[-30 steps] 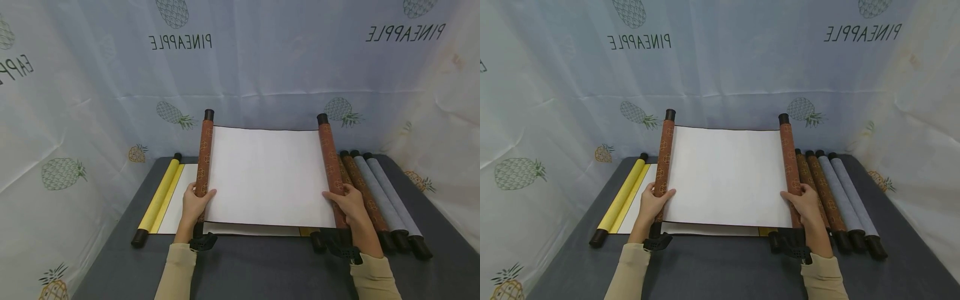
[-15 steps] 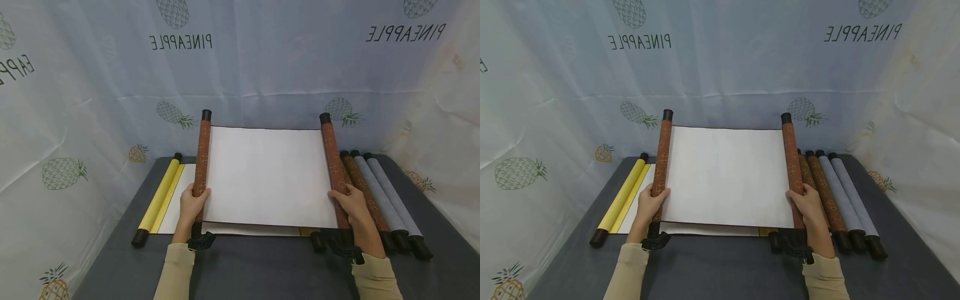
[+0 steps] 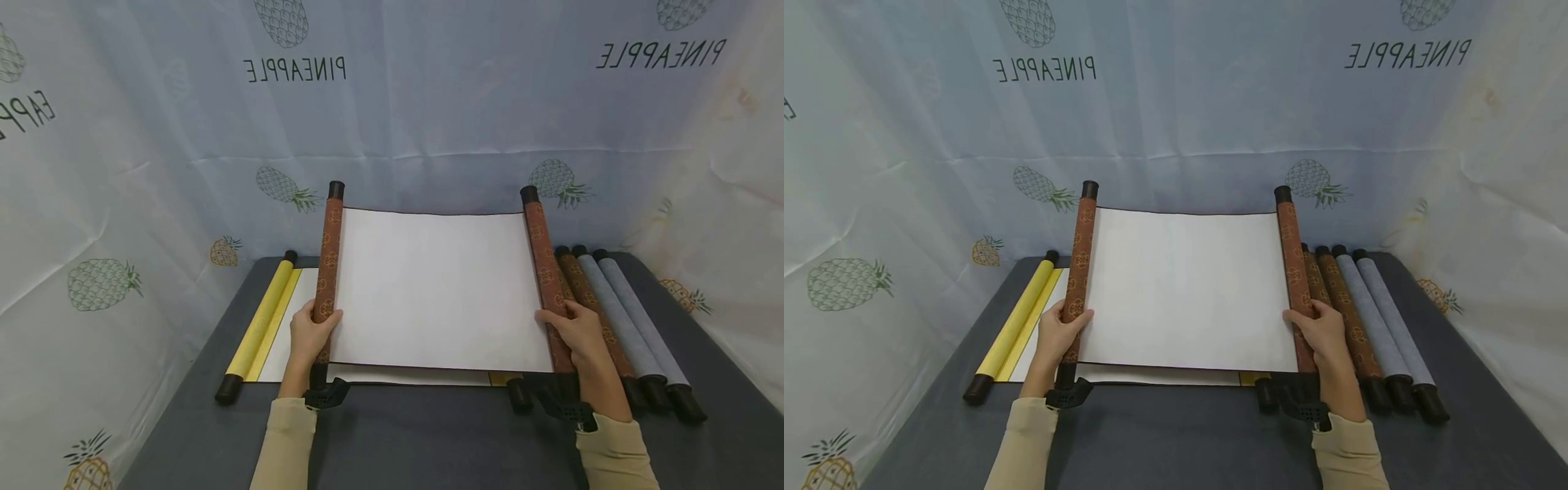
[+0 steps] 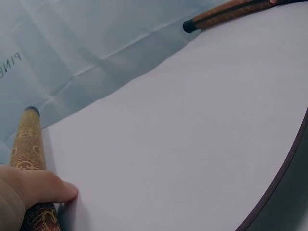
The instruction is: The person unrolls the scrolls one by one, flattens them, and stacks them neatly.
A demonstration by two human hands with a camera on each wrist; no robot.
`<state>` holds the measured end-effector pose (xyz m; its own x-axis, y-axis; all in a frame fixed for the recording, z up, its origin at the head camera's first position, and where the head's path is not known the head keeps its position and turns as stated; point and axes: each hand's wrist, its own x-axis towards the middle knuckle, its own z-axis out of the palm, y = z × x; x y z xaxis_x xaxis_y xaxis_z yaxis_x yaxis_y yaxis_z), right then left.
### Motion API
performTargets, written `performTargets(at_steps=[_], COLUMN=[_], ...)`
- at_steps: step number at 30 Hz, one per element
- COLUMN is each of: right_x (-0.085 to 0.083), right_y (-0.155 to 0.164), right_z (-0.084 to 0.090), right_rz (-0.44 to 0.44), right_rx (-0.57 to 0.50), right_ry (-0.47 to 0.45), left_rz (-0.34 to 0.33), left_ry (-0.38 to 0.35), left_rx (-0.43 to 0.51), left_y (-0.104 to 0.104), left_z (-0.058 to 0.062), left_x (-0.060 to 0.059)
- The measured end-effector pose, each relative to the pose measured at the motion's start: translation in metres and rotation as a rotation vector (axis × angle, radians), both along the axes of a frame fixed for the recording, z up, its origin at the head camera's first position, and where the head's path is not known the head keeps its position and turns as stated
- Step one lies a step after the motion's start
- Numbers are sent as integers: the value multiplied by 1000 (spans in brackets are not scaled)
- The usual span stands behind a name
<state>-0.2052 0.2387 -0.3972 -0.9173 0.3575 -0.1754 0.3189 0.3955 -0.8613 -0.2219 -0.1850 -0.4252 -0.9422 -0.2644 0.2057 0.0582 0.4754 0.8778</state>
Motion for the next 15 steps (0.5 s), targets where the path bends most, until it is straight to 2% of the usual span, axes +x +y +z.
performTargets(at_steps=[8,15], right_x=[1,0], right_y=[0,-1], right_z=[2,5], right_rz=[38,68], right_rx=[-68,-82], right_ry=[-60,-57], left_rz=[-27,-25], left_ry=[-68,-107], left_rx=[22,69], left_y=[0,4], left_z=[-2,2], left_x=[0,-1])
